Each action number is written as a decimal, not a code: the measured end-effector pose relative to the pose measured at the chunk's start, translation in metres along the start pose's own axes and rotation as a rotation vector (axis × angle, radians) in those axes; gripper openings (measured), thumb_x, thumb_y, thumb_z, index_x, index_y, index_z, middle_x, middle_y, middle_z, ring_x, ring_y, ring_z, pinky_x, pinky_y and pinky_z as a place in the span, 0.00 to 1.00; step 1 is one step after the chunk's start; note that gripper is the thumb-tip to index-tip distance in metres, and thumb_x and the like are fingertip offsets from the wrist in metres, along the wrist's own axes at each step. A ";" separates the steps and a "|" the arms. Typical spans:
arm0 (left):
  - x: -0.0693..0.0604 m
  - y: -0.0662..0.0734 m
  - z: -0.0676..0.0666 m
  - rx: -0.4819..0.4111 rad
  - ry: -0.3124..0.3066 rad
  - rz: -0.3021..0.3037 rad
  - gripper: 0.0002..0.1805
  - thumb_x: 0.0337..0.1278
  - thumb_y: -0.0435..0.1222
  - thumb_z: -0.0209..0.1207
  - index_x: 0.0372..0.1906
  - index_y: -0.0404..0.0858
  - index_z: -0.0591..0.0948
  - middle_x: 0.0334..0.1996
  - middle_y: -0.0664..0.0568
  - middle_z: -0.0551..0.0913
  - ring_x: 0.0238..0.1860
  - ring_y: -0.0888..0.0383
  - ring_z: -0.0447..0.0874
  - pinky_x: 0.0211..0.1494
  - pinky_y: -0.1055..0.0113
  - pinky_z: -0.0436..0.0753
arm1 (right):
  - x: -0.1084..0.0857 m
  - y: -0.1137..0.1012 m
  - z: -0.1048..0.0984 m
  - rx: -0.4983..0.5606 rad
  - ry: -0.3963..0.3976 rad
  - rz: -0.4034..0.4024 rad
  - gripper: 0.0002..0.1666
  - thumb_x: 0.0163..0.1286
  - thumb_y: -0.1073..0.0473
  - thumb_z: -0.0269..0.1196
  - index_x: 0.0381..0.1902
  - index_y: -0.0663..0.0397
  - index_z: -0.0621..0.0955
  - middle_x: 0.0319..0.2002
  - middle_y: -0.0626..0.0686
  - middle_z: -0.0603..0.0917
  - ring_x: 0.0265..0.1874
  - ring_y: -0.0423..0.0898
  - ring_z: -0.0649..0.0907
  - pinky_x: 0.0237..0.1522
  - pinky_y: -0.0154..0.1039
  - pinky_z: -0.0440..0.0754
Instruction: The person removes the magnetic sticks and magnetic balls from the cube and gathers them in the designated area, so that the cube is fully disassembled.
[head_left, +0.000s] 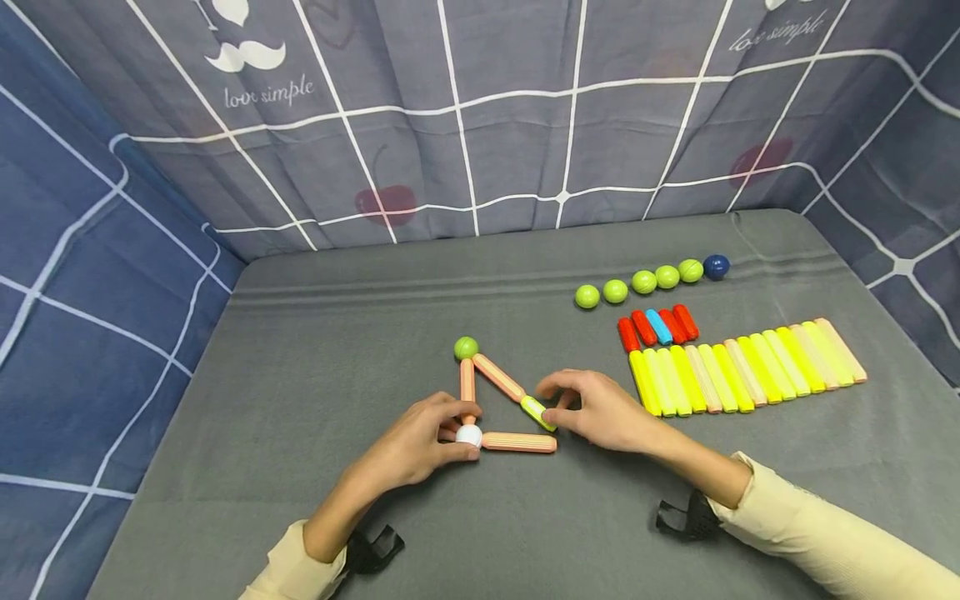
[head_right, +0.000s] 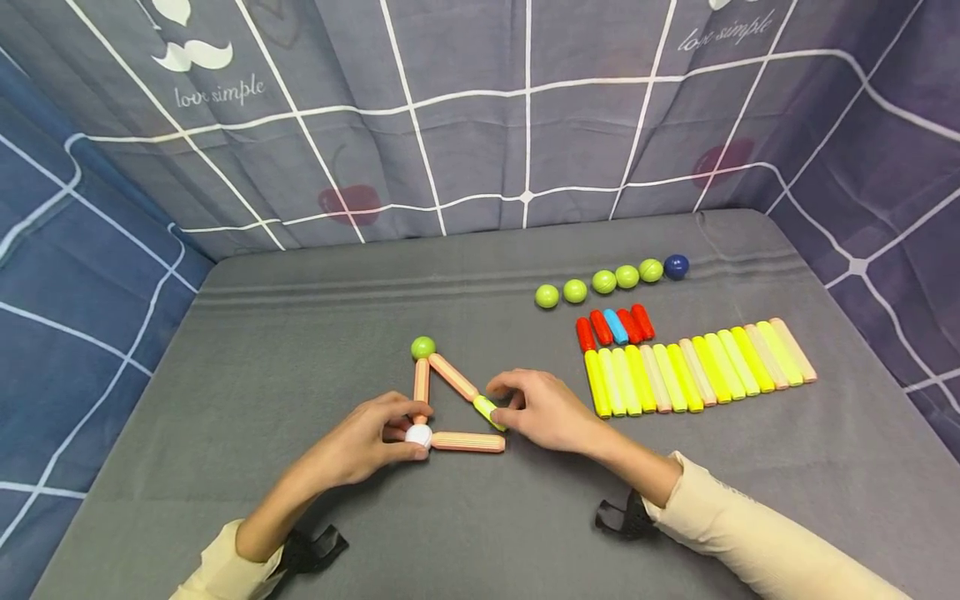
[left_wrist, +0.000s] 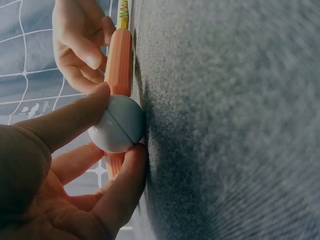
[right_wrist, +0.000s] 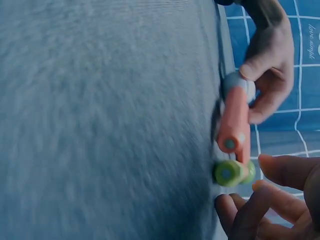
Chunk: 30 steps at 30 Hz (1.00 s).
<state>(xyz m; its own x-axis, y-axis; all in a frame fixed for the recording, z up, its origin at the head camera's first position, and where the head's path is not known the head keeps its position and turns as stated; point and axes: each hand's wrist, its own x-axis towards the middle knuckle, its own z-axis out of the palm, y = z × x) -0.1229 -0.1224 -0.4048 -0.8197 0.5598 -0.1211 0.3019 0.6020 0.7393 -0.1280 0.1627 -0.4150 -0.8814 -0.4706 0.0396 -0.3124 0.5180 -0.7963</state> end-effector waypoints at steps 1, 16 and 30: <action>0.000 0.000 0.000 -0.003 -0.003 0.001 0.23 0.52 0.35 0.72 0.54 0.40 0.83 0.43 0.56 0.77 0.43 0.61 0.79 0.50 0.65 0.80 | 0.001 0.000 0.003 -0.006 -0.008 -0.003 0.14 0.63 0.62 0.69 0.48 0.53 0.85 0.40 0.45 0.84 0.31 0.37 0.81 0.34 0.36 0.79; 0.000 0.000 0.000 0.008 -0.003 0.006 0.23 0.52 0.36 0.72 0.55 0.40 0.83 0.43 0.56 0.77 0.43 0.61 0.78 0.48 0.64 0.80 | 0.014 -0.006 0.016 -0.117 -0.009 0.028 0.16 0.55 0.66 0.71 0.44 0.51 0.86 0.37 0.43 0.83 0.27 0.35 0.78 0.32 0.35 0.76; 0.000 0.000 0.001 0.012 0.000 0.009 0.23 0.52 0.35 0.73 0.55 0.40 0.83 0.43 0.56 0.78 0.42 0.61 0.78 0.48 0.64 0.80 | 0.013 -0.004 0.008 0.003 -0.087 0.048 0.21 0.57 0.70 0.61 0.48 0.53 0.86 0.40 0.48 0.83 0.17 0.39 0.78 0.22 0.36 0.77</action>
<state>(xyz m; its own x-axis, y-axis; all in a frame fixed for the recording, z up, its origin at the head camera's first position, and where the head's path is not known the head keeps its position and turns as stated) -0.1225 -0.1215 -0.4052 -0.8168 0.5654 -0.1147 0.3152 0.6038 0.7322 -0.1356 0.1488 -0.4155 -0.8613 -0.5055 -0.0515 -0.2689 0.5395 -0.7979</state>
